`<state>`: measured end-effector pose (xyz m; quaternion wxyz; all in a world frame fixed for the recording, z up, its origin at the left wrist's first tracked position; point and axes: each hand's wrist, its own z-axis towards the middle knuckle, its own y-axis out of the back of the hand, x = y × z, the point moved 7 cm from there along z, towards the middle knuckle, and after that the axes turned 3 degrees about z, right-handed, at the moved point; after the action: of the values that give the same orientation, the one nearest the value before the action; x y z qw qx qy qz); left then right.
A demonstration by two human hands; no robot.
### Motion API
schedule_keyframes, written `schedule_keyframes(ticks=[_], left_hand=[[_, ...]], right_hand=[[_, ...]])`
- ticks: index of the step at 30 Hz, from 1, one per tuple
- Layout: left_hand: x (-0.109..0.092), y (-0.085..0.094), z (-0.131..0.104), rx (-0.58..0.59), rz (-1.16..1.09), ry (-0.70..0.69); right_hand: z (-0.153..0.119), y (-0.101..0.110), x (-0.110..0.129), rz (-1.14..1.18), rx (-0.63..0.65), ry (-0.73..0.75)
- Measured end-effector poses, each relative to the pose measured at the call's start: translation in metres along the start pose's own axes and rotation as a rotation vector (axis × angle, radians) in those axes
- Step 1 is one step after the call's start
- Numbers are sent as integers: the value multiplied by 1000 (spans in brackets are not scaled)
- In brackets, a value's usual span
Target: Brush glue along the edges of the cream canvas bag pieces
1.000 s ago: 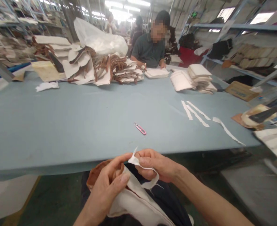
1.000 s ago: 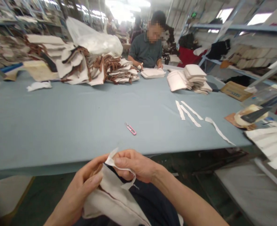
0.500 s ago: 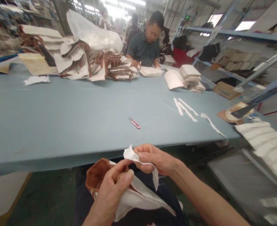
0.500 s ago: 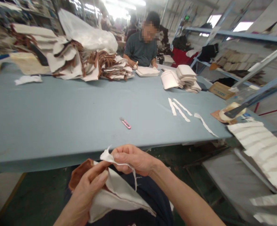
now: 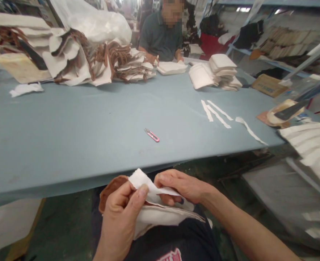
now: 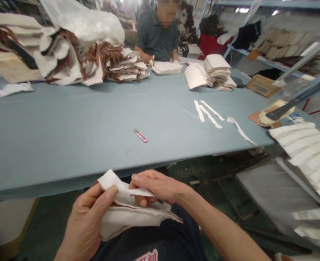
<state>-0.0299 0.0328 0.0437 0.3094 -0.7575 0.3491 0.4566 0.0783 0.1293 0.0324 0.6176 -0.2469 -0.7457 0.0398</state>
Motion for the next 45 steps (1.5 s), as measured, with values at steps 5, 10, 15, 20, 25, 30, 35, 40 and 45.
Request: schedule_keyframes(ticks=[5,10,15,20,25,30,35,40,45], left_hand=[[-3,-2,-4,-20,136,-2],[-16,-4,-6,-82,375,-166],[-19,-7,-10,-121,426,-190],[-22,-10,-10,-102,436,-227],[-23,-9,-5,-34,473,-316],[-22,3,-8,-259,487,-307],[-28,0,-9,-266,590,-457],[-25,3,-8,-192,636,-500],[-10,6,1,-62,362,-361]], right_hand=[[-7,4,32,-317,-257,259],[-9,-11,44,-237,-378,329],[-6,-15,32,-53,-407,325],[-12,-11,30,-121,-449,387],[-19,-13,40,-321,-505,520],[-28,-9,58,-718,-734,712],[-30,-26,66,-1191,-830,913],[-30,-42,67,-1352,-812,1037],[-30,-47,69,-1366,-687,1041]])
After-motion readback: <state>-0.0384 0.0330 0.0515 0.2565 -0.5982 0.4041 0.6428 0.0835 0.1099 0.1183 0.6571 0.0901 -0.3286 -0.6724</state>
